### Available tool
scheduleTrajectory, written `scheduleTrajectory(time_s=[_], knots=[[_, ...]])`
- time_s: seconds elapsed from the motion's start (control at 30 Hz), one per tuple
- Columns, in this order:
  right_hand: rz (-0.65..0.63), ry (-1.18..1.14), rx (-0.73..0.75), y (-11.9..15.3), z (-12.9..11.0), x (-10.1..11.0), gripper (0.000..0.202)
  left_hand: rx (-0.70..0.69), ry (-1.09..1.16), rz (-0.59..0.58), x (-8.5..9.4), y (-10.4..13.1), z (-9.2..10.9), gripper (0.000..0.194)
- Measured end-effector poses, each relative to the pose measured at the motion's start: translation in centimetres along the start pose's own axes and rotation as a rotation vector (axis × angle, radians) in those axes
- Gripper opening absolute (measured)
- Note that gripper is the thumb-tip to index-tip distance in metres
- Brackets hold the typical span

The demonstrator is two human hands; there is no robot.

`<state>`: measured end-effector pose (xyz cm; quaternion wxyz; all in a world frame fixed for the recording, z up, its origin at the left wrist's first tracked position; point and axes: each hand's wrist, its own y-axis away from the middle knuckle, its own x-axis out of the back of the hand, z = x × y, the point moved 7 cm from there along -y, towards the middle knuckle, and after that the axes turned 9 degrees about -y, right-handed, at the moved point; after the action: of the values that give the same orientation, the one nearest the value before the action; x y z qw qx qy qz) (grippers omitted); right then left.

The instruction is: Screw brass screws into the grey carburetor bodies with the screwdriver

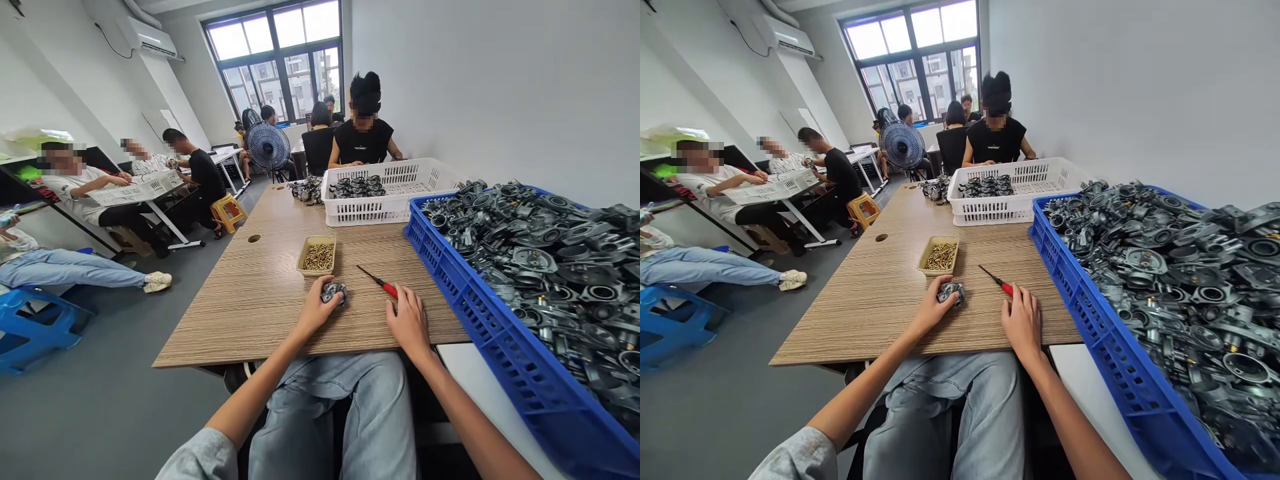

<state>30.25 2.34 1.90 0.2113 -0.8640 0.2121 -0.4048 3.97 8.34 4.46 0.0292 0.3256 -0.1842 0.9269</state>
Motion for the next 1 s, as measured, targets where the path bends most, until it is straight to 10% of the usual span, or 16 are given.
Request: scheduleTrajectory(time_s=[0.6, 1.0], knots=[[-0.198, 0.393, -0.120, -0.4, -2.3, 0.8, 0.028, -0.230, -0.204, -0.033, -0.8, 2.2, 1.7, 0.045], [-0.223, 0.083, -0.286, -1.2, -0.2, 1.1, 0.032, -0.233, -0.190, -0.043, -0.6, 2.6, 2.5, 0.044]])
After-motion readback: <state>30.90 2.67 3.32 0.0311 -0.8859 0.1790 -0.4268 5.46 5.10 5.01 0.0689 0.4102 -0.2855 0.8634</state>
